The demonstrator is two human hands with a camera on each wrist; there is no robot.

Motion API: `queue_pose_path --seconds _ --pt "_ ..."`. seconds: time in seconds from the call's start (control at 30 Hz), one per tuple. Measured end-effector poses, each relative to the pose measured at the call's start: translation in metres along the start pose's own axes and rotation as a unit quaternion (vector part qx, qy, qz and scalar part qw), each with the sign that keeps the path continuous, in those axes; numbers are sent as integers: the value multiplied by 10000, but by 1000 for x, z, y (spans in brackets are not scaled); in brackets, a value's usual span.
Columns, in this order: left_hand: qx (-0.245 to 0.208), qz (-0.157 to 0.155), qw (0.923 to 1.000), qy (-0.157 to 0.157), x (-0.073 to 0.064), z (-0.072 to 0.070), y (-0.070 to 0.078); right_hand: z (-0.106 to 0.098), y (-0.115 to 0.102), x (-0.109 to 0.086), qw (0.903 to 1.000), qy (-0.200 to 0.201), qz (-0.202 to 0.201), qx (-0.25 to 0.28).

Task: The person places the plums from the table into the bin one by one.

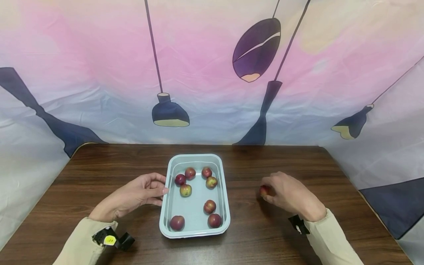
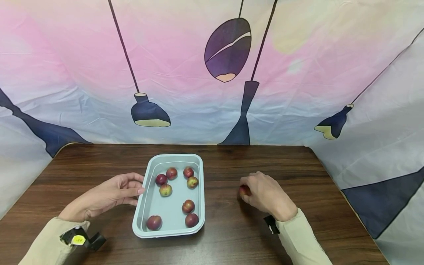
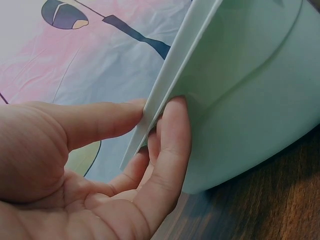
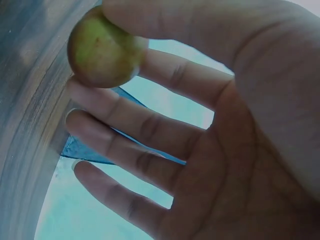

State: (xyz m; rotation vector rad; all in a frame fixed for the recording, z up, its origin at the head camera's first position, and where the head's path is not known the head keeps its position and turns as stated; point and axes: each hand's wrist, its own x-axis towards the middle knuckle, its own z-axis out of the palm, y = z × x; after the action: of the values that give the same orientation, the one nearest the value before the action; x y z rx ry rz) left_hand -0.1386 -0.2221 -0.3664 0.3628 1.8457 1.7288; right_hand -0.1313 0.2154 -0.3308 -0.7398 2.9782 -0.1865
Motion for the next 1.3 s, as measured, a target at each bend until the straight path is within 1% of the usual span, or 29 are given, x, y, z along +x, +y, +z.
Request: queue_pose_path --seconds 0.33,0.57,0.7,1.03,1.3 --pt "-3 -11 10000 9 0 0 0 -1 -6 -2 9993 330 -43 -140" --pt "20 -5 10000 20 0 1 1 -2 -11 -3 9986 465 -11 -240" --pt "33 -28 10000 45 0 1 1 -2 -13 -4 9975 633 -23 -303" --pt "3 -80 9999 84 0 1 1 -3 -19 -7 9932 1094 -238 -325" --pt "-27 -40 10000 69 0 1 1 -4 -23 -7 9885 1411 -394 -385"
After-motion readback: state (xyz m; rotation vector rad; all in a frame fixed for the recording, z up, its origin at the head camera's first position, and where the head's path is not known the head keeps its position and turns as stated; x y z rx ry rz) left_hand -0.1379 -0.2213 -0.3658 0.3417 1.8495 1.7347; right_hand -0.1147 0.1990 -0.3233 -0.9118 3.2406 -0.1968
